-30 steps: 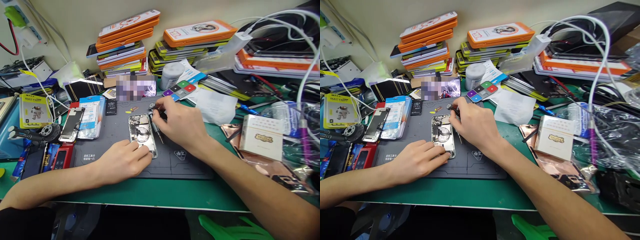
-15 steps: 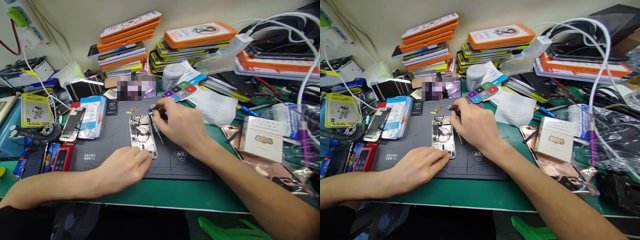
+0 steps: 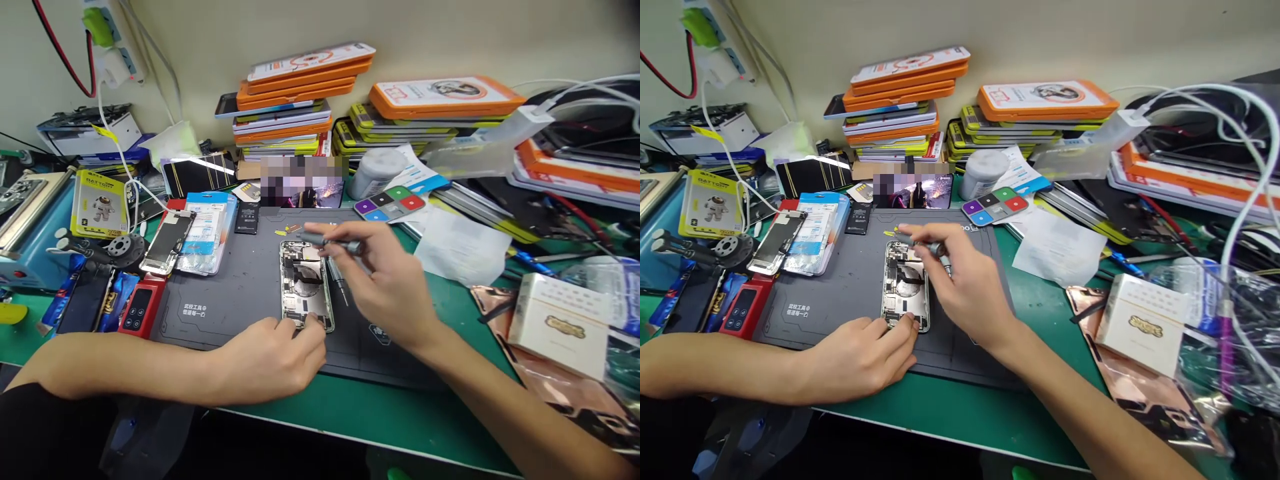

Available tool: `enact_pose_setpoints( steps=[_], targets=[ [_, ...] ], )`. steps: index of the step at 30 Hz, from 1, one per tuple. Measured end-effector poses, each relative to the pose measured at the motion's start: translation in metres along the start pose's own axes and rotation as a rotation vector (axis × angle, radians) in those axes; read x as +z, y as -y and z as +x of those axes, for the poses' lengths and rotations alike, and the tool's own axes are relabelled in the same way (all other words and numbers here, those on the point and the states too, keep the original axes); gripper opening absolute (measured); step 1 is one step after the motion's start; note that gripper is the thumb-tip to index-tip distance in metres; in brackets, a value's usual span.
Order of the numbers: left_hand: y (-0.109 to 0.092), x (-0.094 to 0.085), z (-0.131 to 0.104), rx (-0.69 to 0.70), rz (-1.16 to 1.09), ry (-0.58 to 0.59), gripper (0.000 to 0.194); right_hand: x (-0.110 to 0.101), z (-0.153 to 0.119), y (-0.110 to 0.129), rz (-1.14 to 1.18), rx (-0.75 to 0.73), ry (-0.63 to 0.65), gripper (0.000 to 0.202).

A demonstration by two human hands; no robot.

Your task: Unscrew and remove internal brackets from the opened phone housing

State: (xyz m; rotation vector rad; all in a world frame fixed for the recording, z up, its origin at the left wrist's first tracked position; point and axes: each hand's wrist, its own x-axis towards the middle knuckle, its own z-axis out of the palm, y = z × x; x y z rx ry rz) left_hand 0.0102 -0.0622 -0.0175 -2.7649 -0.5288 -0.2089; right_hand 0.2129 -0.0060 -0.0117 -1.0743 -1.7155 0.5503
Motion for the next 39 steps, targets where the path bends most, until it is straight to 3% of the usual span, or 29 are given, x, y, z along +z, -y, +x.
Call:
enact_pose_setpoints(
  steps=[4,9,14,18,23,26,34,39],
  targets=[
    [-0.002,0.001,-0.002,0.008,0.067,-0.052,0.028,0.011,-0.007,-0.004,-0.054,-0.074,0.185,0.02],
    [-0.002,0.003,-0.001,-0.011,0.084,-0.111,0.021,0.014,-0.01,-0.01,-0.101,-0.094,0.207,0.023],
    [-0.003,0.007,-0.003,-0.006,0.147,-0.15,0.036,0.013,-0.009,-0.012,-0.093,-0.057,0.238,0.023],
    [-0.002,0.008,-0.003,0.011,0.165,-0.185,0.037,0.013,-0.008,-0.008,0.01,0.057,0.173,0.021],
    [0.0,0.008,-0.004,0.036,0.164,-0.142,0.036,0.012,-0.004,0.003,0.395,0.247,-0.018,0.023],
    [0.002,0.006,-0.003,0.047,0.162,-0.136,0.036,0.009,0.0,0.006,0.523,0.348,-0.051,0.026],
    [0.005,0.0,0.002,0.015,0.073,-0.151,0.048,0.003,-0.002,0.013,0.685,0.56,0.202,0.041],
    [0.003,0.002,0.002,-0.047,-0.018,-0.173,0.041,0.008,-0.009,0.022,0.712,0.601,0.319,0.042]
  ],
)
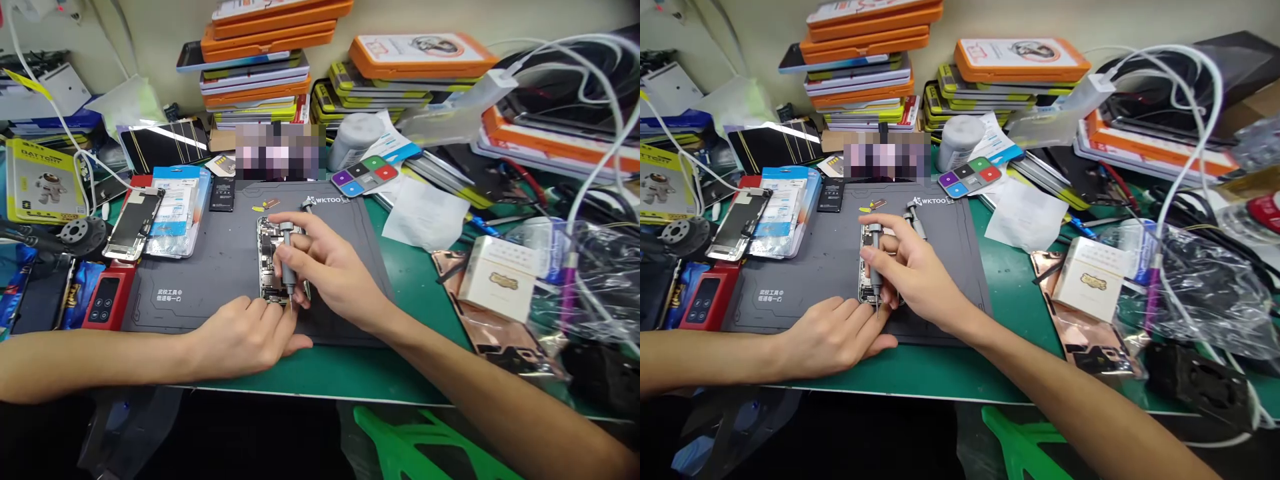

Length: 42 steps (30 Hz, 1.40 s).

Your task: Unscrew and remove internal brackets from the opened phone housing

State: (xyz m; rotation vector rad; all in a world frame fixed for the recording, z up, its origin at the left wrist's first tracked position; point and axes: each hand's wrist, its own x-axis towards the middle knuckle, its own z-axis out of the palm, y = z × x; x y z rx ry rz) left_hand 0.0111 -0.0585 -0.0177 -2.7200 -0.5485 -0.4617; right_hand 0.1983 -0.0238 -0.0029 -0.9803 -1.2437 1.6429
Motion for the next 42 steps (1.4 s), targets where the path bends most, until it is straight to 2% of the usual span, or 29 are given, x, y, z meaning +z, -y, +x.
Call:
enact_pose_setpoints(
  steps=[4,10,18,42],
  targets=[
    [-0.001,0.0004,0.0004,-0.043,-0.031,-0.016,0.039,0.0036,-0.003,-0.0021,0.014,0.021,0.062,0.038],
    [-0.0014,0.0002,0.0016,-0.062,-0.039,-0.034,0.035,0.0055,-0.0054,-0.003,0.003,0.027,0.089,0.038],
    [-0.0016,0.0021,0.0007,-0.041,-0.02,-0.036,0.028,0.0049,-0.005,-0.003,-0.022,0.022,0.106,0.036],
    [-0.0015,0.0011,0.002,-0.011,-0.013,-0.057,0.026,0.0037,-0.0063,-0.005,-0.031,0.006,0.114,0.032]
  ],
)
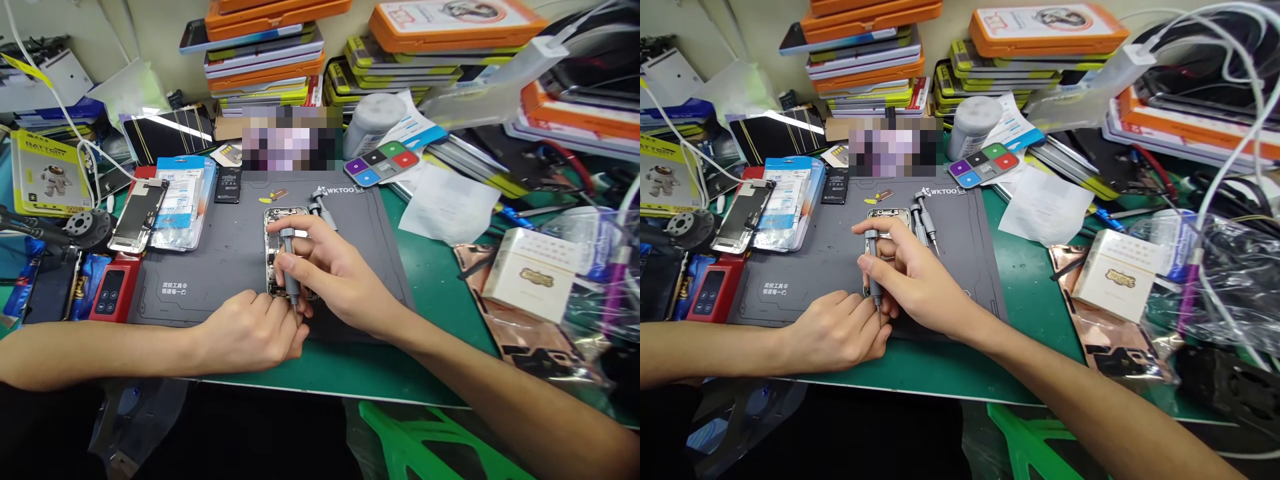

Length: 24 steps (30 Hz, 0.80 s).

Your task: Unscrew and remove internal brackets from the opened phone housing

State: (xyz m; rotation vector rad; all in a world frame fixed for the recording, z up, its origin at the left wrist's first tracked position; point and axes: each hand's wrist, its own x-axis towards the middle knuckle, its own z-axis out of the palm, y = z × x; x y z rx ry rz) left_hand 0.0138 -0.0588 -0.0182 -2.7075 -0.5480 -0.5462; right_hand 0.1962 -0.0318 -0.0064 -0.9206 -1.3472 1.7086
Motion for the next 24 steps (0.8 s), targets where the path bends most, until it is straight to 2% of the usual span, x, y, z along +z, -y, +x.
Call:
enact_pose_setpoints(
  steps=[24],
  targets=[
    [0.0002,0.001,-0.001,0.018,-0.006,0.023,0.024,-0.0005,0.0009,-0.0009,-0.019,0.011,0.008,0.035]
  ],
)
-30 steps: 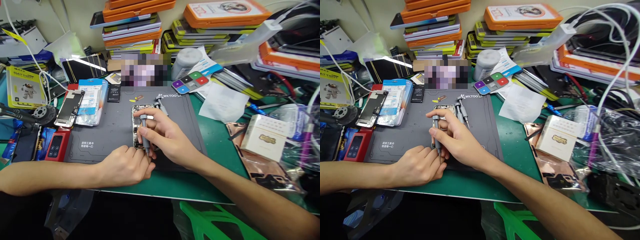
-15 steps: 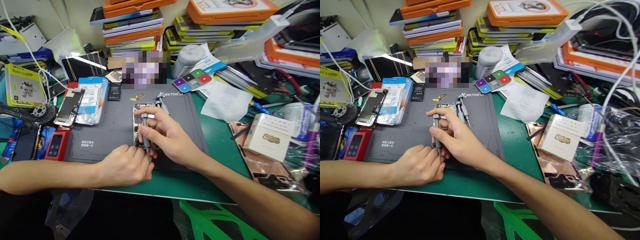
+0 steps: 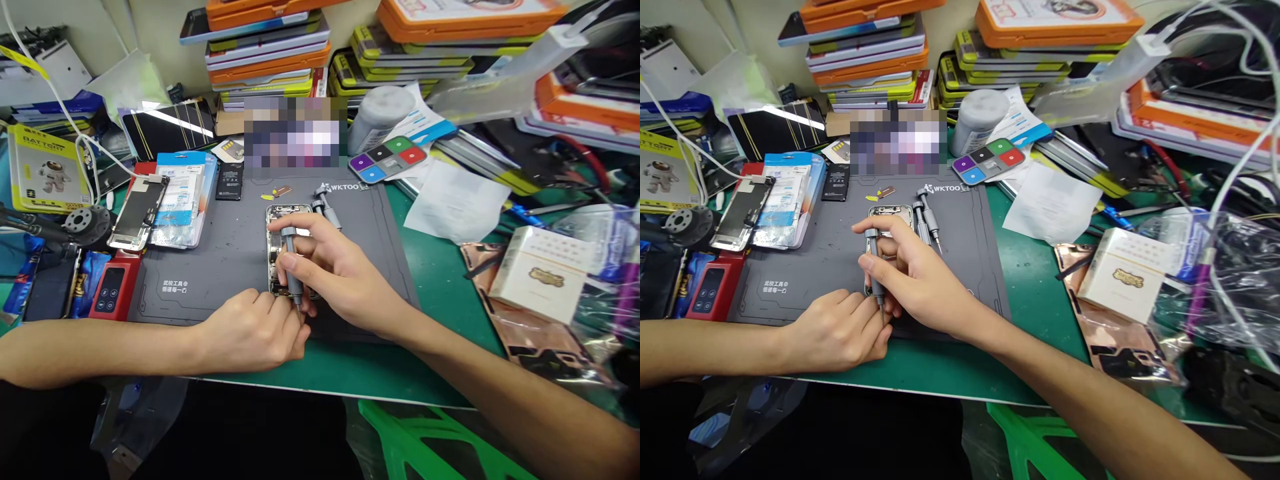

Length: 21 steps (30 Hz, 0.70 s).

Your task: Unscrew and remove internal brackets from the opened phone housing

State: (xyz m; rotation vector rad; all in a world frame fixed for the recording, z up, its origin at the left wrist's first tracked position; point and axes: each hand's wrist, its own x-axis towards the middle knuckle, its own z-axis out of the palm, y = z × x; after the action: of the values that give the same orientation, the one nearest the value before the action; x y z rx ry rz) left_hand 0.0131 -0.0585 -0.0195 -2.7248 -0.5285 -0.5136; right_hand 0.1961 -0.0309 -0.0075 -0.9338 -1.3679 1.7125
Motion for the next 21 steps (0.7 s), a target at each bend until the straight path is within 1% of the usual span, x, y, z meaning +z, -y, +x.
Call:
enact_pose_setpoints(
  steps=[14,21],
  targets=[
    [0.0,-0.0005,0.0003,0.013,0.018,-0.009,0.024,-0.0012,0.0,0.0007,-0.026,-0.002,0.01,0.032],
    [0.0002,-0.0004,0.0008,0.01,0.013,-0.001,0.025,-0.001,-0.0004,-0.0007,0.0,-0.009,-0.001,0.032]
  ],
)
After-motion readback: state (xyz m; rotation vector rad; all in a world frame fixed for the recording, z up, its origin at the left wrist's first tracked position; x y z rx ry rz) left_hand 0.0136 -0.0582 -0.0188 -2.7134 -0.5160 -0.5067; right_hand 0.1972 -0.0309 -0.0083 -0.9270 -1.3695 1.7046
